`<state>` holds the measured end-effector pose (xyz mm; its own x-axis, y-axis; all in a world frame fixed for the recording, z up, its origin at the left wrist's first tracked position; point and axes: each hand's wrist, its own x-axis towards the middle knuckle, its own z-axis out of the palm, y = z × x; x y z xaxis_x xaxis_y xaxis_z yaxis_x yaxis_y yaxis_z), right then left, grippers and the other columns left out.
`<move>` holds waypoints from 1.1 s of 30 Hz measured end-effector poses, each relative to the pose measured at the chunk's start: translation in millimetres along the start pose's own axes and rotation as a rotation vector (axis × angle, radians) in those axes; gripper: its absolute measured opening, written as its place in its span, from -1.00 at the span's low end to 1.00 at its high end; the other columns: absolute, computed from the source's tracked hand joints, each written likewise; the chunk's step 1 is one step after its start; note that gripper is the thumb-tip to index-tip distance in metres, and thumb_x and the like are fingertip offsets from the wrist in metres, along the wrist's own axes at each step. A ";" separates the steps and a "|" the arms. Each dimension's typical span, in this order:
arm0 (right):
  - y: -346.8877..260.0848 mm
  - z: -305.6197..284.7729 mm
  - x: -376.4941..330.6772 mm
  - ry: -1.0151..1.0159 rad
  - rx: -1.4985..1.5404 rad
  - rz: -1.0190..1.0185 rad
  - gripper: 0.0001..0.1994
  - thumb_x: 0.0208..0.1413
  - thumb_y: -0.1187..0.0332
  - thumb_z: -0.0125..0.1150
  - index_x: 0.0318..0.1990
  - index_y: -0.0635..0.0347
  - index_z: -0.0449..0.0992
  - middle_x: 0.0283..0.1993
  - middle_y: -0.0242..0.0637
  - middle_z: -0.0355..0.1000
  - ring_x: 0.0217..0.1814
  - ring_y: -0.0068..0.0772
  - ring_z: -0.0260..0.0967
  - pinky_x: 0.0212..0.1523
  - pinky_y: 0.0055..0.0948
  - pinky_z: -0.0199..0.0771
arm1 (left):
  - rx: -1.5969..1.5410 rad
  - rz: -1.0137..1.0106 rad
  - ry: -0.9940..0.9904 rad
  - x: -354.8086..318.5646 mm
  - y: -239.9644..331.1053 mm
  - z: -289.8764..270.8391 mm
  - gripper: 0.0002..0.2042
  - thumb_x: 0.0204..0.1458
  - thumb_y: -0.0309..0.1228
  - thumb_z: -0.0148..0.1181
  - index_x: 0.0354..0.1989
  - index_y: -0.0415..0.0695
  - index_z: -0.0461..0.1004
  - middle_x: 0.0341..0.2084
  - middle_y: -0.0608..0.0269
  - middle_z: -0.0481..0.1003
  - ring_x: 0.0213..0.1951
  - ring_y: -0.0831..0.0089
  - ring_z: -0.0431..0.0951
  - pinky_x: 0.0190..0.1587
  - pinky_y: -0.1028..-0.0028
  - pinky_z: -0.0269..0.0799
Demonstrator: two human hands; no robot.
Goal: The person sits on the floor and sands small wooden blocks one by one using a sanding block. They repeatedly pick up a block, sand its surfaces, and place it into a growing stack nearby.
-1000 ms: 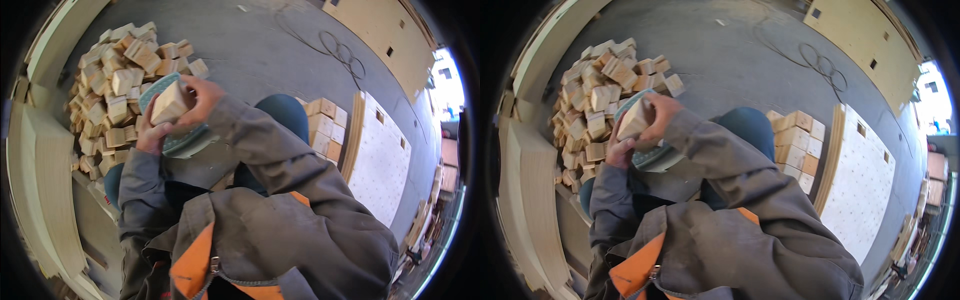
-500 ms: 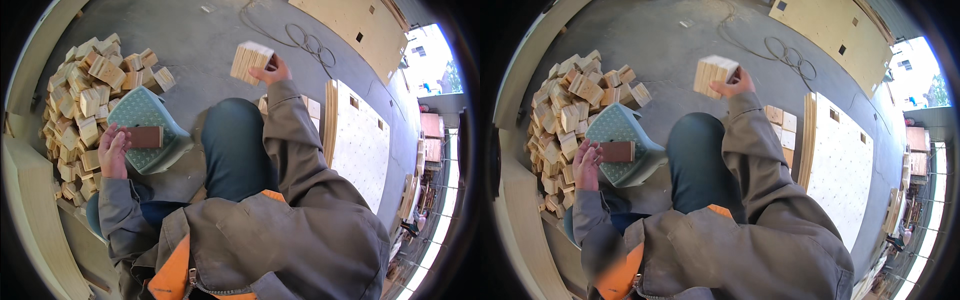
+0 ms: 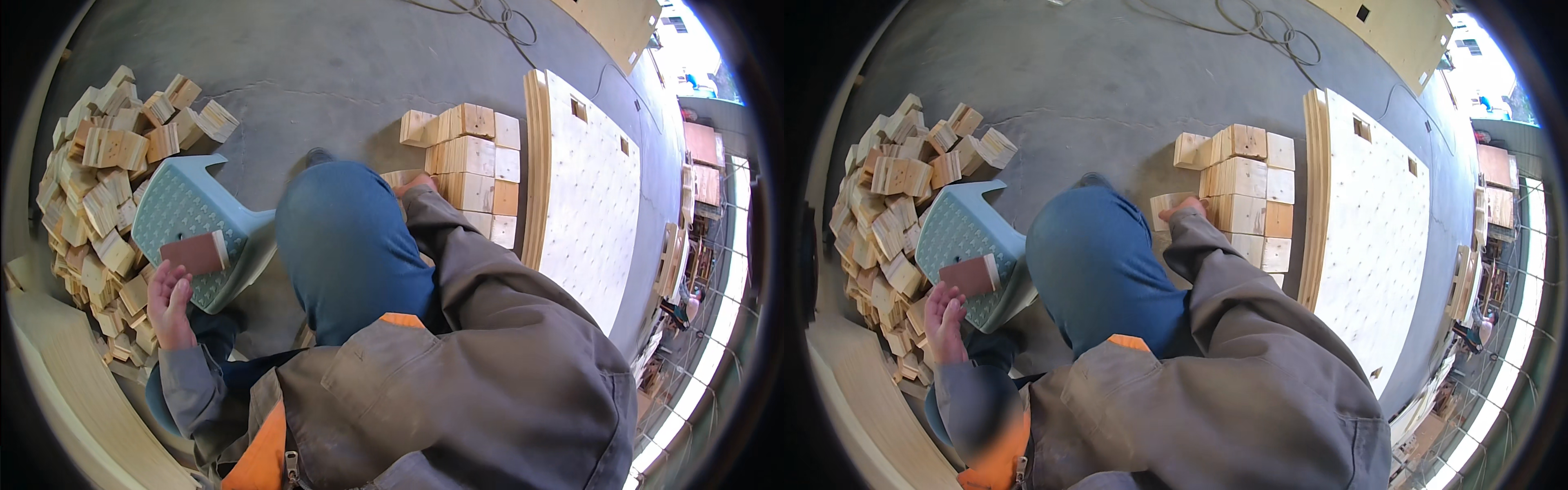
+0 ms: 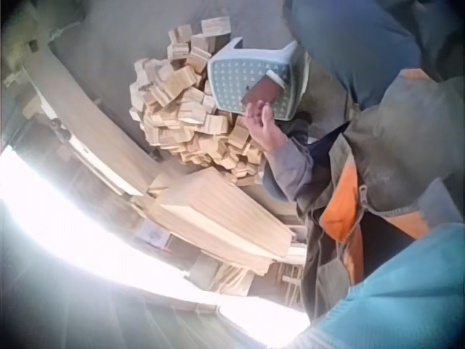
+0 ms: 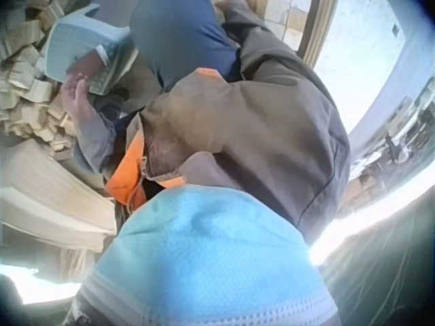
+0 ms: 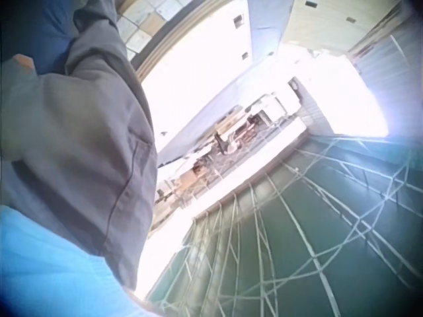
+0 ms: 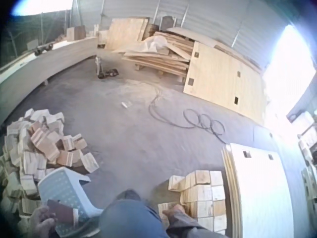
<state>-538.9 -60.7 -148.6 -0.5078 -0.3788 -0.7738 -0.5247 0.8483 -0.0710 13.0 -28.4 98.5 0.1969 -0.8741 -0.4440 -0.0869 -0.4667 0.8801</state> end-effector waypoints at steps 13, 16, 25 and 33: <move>16.7 20.0 8.3 0.319 0.012 -0.034 -0.15 -0.01 0.06 0.58 0.40 0.18 0.33 0.47 0.14 0.29 0.57 0.00 0.22 0.43 -0.15 0.42 | 0.267 0.056 -0.104 34.0 -28.3 27.1 -0.44 0.23 -0.53 0.33 0.41 -0.26 0.34 0.12 0.03 0.53 0.05 0.41 0.57 0.17 0.42 0.52; 45.2 56.0 31.5 -0.104 0.009 -0.020 -0.17 0.11 -0.02 0.46 0.49 0.10 0.29 0.55 0.02 0.24 0.61 -0.03 0.17 0.47 -0.13 0.37 | 0.267 0.057 -0.098 34.2 -22.7 36.4 -0.44 0.22 -0.54 0.34 0.40 -0.26 0.35 0.12 0.04 0.53 0.03 0.42 0.56 0.15 0.43 0.52; 55.7 104.7 114.7 -0.229 -0.164 -0.359 -0.28 0.18 -0.11 0.37 0.43 0.01 0.43 0.49 -0.07 0.35 0.52 0.02 0.32 0.46 -0.11 0.37 | 0.300 0.069 -0.087 47.7 -33.7 40.4 -0.48 0.23 -0.55 0.32 0.37 -0.28 0.38 0.06 0.08 0.55 0.01 0.44 0.57 0.10 0.46 0.53; -9.6 -17.1 -3.2 0.200 -0.436 -0.325 -0.45 0.23 0.25 0.26 0.41 -0.14 0.44 0.49 -0.16 0.34 0.54 0.02 0.25 0.39 -0.05 0.38 | 0.315 0.081 -0.062 46.7 -33.7 36.6 -0.50 0.22 -0.56 0.32 0.35 -0.26 0.40 -0.04 0.19 0.54 -0.07 0.53 0.54 0.01 0.52 0.52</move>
<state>-544.0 -74.0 -134.7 -0.3706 -0.6928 -0.6187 -0.8867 0.4621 0.0138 -10.6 -58.4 42.0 0.1180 -0.9120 -0.3928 -0.3995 -0.4057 0.8221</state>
